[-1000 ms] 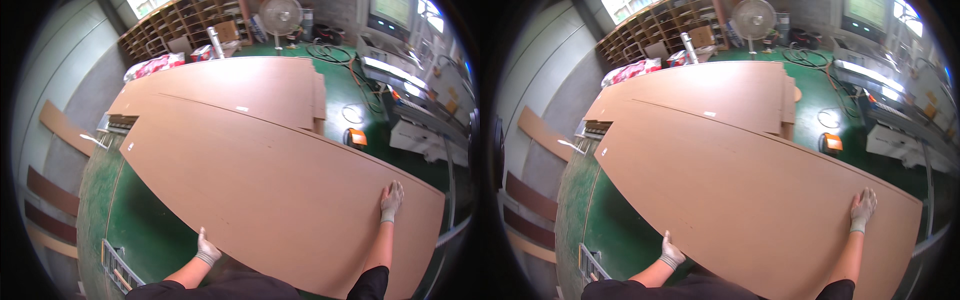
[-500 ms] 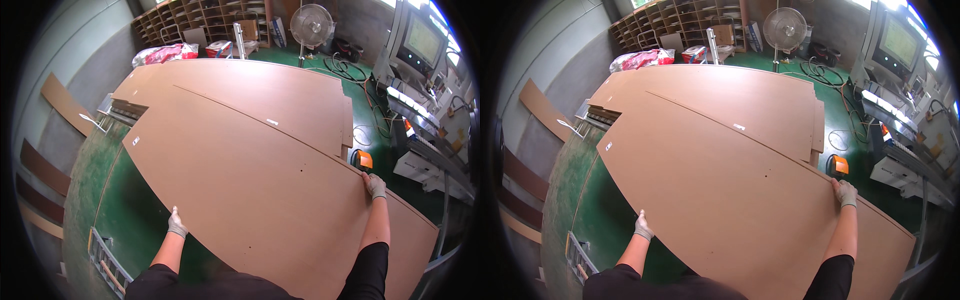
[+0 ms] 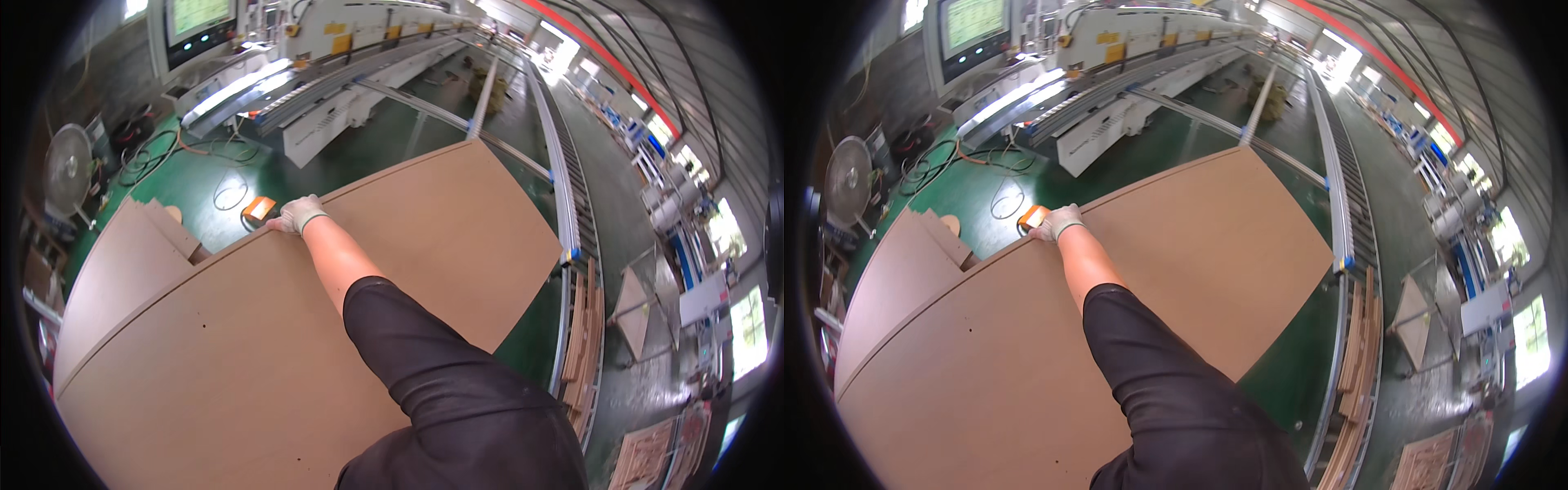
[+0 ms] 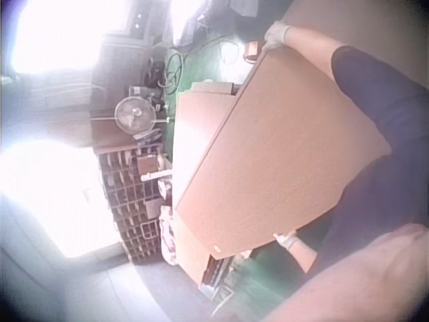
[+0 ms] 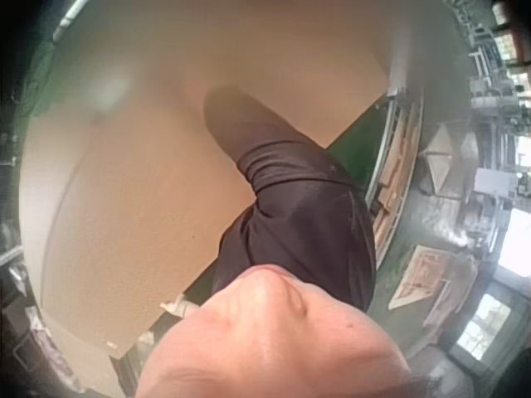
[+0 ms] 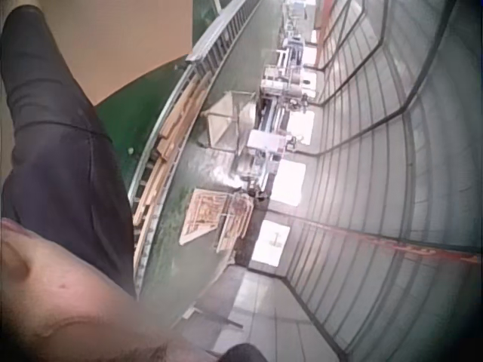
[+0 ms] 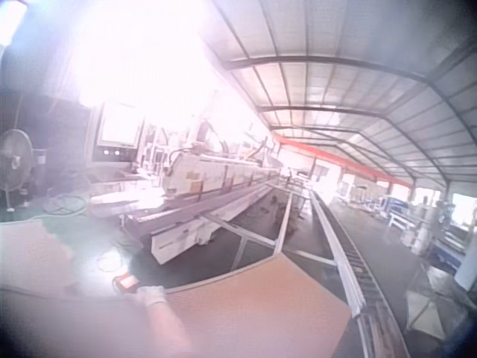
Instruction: The person uses an air duster to clean large wooden panels and then feeds individual panels into a piece of industrial machinery by hand.
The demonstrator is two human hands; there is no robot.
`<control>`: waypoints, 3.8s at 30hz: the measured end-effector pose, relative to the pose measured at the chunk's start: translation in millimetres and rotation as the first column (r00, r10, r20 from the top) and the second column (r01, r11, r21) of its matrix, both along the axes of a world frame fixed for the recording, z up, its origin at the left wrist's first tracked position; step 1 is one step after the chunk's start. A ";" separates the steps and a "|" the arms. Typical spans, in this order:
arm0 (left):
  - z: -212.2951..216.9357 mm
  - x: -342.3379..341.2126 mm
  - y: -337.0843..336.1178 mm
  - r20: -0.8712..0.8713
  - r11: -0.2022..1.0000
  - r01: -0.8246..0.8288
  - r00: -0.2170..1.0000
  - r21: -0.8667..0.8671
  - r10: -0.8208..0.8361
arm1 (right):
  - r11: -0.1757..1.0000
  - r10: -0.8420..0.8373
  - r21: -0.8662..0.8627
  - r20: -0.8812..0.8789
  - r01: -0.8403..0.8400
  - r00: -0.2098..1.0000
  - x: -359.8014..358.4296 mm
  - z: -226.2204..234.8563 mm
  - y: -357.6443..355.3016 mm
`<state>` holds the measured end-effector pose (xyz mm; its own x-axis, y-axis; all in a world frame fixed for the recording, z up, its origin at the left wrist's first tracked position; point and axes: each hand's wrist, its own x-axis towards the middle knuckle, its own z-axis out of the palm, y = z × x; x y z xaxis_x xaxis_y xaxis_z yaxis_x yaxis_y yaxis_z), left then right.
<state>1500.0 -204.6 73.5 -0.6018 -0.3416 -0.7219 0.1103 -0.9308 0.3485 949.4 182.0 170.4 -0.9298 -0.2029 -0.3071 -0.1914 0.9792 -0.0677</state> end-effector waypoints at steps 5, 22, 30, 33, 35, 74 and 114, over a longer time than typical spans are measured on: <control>1.2 -21.9 -18.7 -0.035 0.988 0.157 0.987 -0.006 -0.157 | 0.987 -0.160 0.002 -0.070 0.160 0.985 32.7 47.8 57.8; -40.5 -197.3 -24.0 -0.233 0.988 0.062 0.968 -0.145 -0.095 | 0.858 -0.489 -0.017 -0.330 0.513 0.807 115.9 55.3 332.6; -69.2 -329.4 126.7 -0.195 0.973 0.227 0.953 -0.038 -0.230 | 0.770 -0.621 -0.035 -0.269 0.637 0.736 115.7 19.0 515.2; -108.4 -368.1 169.4 -0.343 0.968 0.231 0.905 -0.097 -0.250 | 0.735 -0.670 -0.059 -0.221 0.676 0.709 94.6 -5.4 581.0; -100.7 -403.6 243.8 -0.243 0.967 0.250 0.935 -0.056 -0.256 | 0.699 -0.700 -0.040 -0.241 0.714 0.672 105.7 -15.5 654.0; -48.7 -827.1 347.2 -0.306 0.661 0.731 0.677 0.171 -0.669 | 0.398 -0.786 -0.160 -0.567 0.903 0.246 105.6 -132.2 472.2; -28.4 -1259.1 52.3 0.552 -0.917 -0.088 0.775 -0.389 -0.308 | -0.835 -0.414 -0.507 0.834 -0.211 -0.365 -55.6 -128.1 226.9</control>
<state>240.9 -152.4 45.1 -0.8881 0.3161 0.3337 0.3854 0.9078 0.1657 893.8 408.9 42.3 0.1039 0.6655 -0.7391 -0.1984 -0.7143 -0.6711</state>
